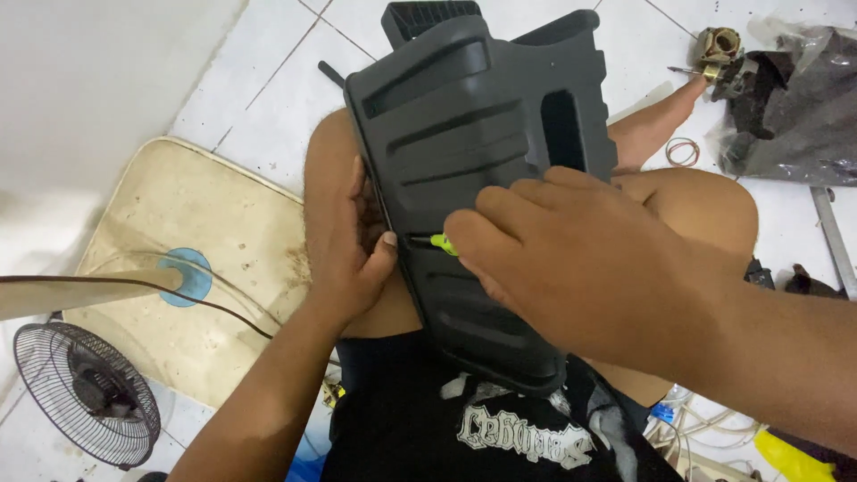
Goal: The person sits on the floor and uses a green screwdriver to unscrew the back panel of a portable speaker cabinet, pries the panel off to expose the speaker driver and wiring, then unscrews the amplifier control panel on the front and changes the screwdriver bit.
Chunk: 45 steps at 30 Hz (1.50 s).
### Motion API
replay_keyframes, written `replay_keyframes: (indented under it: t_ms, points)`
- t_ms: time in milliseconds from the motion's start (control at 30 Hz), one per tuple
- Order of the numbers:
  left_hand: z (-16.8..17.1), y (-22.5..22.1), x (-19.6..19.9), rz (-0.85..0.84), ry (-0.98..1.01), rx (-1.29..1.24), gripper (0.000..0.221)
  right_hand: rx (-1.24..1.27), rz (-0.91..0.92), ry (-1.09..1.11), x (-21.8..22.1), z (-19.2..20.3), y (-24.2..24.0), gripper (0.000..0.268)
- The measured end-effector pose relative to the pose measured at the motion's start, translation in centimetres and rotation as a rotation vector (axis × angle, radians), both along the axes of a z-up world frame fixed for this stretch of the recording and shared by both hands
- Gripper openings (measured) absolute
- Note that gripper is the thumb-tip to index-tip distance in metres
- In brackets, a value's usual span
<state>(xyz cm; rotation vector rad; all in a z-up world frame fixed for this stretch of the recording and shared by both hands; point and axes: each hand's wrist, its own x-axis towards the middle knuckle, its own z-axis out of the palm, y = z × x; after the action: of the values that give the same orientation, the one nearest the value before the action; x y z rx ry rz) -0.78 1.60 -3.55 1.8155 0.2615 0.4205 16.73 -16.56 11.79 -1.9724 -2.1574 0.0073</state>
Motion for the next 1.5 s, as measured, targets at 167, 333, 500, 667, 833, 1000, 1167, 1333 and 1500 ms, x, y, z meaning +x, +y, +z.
replay_keyframes:
  t_ms: [167,333,500,667,833,1000,1167,1333,1500]
  points:
    - [-0.4,0.2,-0.1,-0.027,-0.027,-0.067,0.075,0.000,-0.018,0.111,-0.1,0.3,-0.1,0.029]
    - [-0.1,0.0,0.1,0.037,0.015,0.038,0.076,-0.044,-0.250,0.303,-0.4,0.2,-0.4,0.031]
    - [-0.1,0.0,0.0,0.036,0.013,0.063,0.075,0.039,-0.156,-0.217,-0.8,-0.8,-1.1,0.034]
    - [-0.2,0.2,0.0,0.025,0.021,0.029,0.076,0.051,-0.103,-0.208,-0.6,0.0,-0.5,0.018]
    - [-0.3,0.0,0.1,0.018,0.020,-0.013,0.077,0.056,-0.101,-0.065,-0.7,-0.2,-0.8,0.034]
    - [-0.3,0.0,-0.1,0.026,0.030,0.041,0.076,-0.002,-0.158,-0.199,-0.8,-0.6,-0.7,0.018]
    - [-0.2,-0.1,0.0,0.054,0.032,0.045,0.077,0.037,-0.106,-0.099,-1.2,-0.2,-0.3,0.023]
    - [-0.4,0.0,0.0,0.072,0.037,0.159,0.078,0.051,-0.159,-0.172,-1.4,-0.5,-0.6,0.027]
    - [-0.4,0.1,-0.1,0.069,0.021,0.148,0.075,0.029,-0.146,-0.071,-1.5,0.0,-0.3,0.030]
